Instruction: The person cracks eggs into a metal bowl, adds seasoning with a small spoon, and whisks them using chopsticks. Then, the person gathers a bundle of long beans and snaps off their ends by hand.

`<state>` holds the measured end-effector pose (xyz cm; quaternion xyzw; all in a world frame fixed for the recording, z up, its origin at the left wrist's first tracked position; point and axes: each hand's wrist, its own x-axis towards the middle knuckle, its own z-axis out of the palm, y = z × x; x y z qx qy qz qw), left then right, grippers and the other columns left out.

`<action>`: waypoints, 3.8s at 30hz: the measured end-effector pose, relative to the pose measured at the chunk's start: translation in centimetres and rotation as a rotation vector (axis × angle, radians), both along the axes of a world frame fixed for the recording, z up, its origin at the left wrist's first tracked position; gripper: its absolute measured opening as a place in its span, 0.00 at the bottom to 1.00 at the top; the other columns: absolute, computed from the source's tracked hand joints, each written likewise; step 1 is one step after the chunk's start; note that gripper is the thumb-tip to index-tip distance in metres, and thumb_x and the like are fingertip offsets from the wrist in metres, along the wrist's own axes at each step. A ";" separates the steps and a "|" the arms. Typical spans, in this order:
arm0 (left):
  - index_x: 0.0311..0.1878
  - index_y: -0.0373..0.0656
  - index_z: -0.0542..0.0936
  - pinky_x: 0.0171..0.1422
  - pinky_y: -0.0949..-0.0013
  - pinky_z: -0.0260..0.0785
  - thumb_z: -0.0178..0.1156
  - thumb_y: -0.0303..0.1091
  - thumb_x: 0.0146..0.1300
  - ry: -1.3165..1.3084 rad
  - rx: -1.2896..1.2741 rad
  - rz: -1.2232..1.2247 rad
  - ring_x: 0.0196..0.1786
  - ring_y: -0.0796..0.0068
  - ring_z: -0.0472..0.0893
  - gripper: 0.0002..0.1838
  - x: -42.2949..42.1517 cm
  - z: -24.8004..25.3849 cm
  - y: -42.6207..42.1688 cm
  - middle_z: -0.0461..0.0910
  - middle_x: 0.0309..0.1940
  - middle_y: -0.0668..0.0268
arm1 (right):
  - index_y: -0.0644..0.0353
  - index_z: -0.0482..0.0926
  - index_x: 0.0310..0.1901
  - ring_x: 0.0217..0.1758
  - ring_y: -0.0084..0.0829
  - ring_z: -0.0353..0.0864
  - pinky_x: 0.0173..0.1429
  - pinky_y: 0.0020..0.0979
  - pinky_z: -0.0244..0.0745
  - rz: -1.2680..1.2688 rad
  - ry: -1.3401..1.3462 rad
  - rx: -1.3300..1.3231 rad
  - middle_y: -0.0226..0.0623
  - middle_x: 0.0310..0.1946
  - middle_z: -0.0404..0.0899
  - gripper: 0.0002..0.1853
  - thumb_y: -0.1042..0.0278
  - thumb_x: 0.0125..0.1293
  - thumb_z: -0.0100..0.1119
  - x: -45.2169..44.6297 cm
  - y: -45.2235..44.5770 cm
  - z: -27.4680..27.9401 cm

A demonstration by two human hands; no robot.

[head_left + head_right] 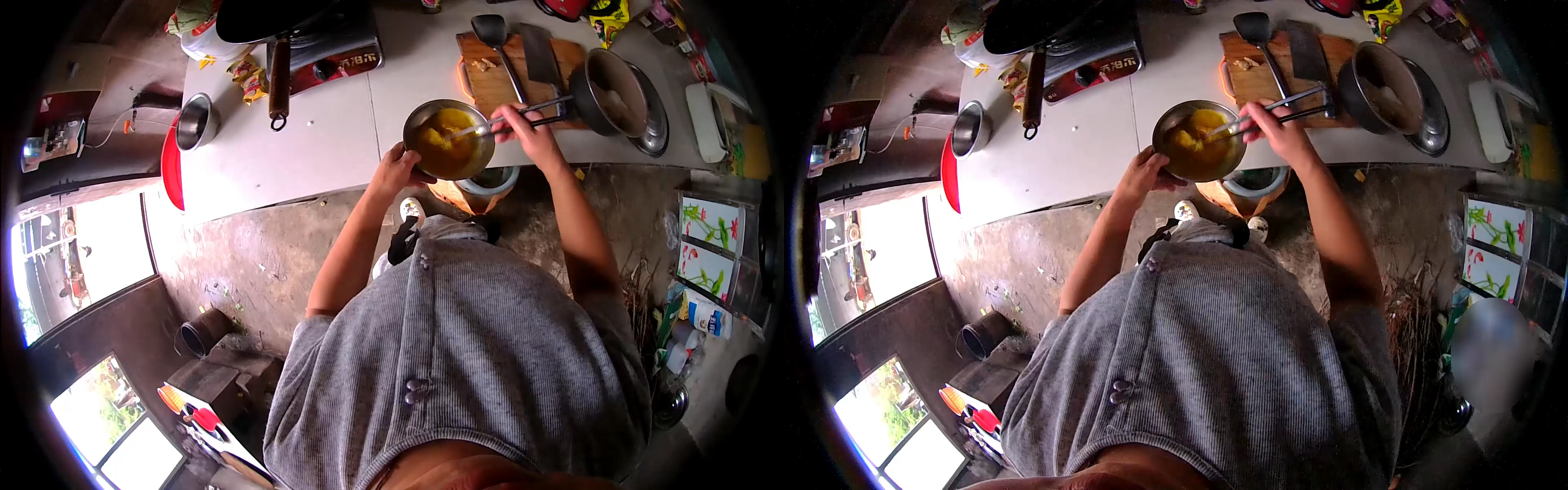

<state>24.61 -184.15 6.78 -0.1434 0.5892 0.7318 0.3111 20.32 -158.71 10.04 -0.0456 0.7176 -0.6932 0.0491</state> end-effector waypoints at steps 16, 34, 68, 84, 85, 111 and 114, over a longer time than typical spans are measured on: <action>0.46 0.34 0.66 0.30 0.72 0.73 0.42 0.31 0.59 0.045 -0.065 -0.048 0.28 0.67 0.81 0.14 -1.5 -0.6 -7.6 0.77 0.33 0.55 | 0.64 0.73 0.31 0.22 0.20 0.73 0.24 0.19 0.70 0.046 -0.116 -0.017 0.32 0.21 0.73 0.16 0.60 0.66 0.43 -1.6 -7.1 1.0; 0.47 0.34 0.64 0.30 0.72 0.74 0.41 0.33 0.59 0.044 -0.049 -0.022 0.29 0.66 0.81 0.15 -3.1 -1.8 -10.1 0.78 0.31 0.54 | 0.63 0.73 0.32 0.20 0.20 0.73 0.24 0.19 0.69 0.048 -0.305 0.012 0.32 0.21 0.73 0.16 0.58 0.65 0.44 -3.1 -8.3 1.3; 0.49 0.32 0.62 0.25 0.72 0.73 0.42 0.31 0.57 0.055 -0.003 0.019 0.26 0.68 0.80 0.17 -2.3 -2.8 -9.2 0.77 0.28 0.55 | 0.61 0.73 0.33 0.22 0.19 0.72 0.24 0.20 0.69 -0.036 -0.176 0.074 0.31 0.22 0.73 0.17 0.55 0.65 0.44 -2.7 -9.8 -0.5; 0.46 0.40 0.68 0.26 0.77 0.71 0.46 0.40 0.61 0.071 -0.052 -0.068 0.29 0.71 0.81 0.16 -3.1 -3.9 -8.1 0.79 0.31 0.61 | 0.62 0.73 0.31 0.16 0.18 0.70 0.21 0.19 0.69 -0.094 -0.079 0.040 0.30 0.18 0.72 0.14 0.61 0.65 0.43 -3.0 -8.7 -1.5; 0.46 0.40 0.68 0.25 0.77 0.71 0.45 0.40 0.61 0.047 -0.056 -0.075 0.29 0.71 0.81 0.16 -3.1 -3.7 -7.9 0.79 0.31 0.61 | 0.63 0.73 0.31 0.16 0.18 0.70 0.21 0.19 0.69 -0.194 0.050 0.143 0.30 0.17 0.72 0.14 0.61 0.65 0.43 -3.0 -8.6 -2.3; 0.45 0.40 0.67 0.23 0.79 0.70 0.43 0.40 0.61 0.079 -0.038 -0.163 0.27 0.71 0.81 0.15 -4.1 -4.9 -5.4 0.79 0.30 0.59 | 0.62 0.72 0.31 0.17 0.19 0.71 0.22 0.19 0.69 -0.252 -0.087 0.153 0.30 0.19 0.72 0.15 0.60 0.66 0.42 -2.0 -5.5 -2.7; 0.43 0.39 0.65 0.22 0.76 0.70 0.44 0.38 0.59 0.037 -0.050 -0.125 0.26 0.68 0.81 0.14 -4.0 -4.5 -5.1 0.78 0.29 0.57 | 0.61 0.72 0.31 0.17 0.18 0.71 0.23 0.18 0.68 -0.032 -0.286 0.018 0.29 0.18 0.72 0.15 0.60 0.66 0.42 -1.8 -5.4 -1.6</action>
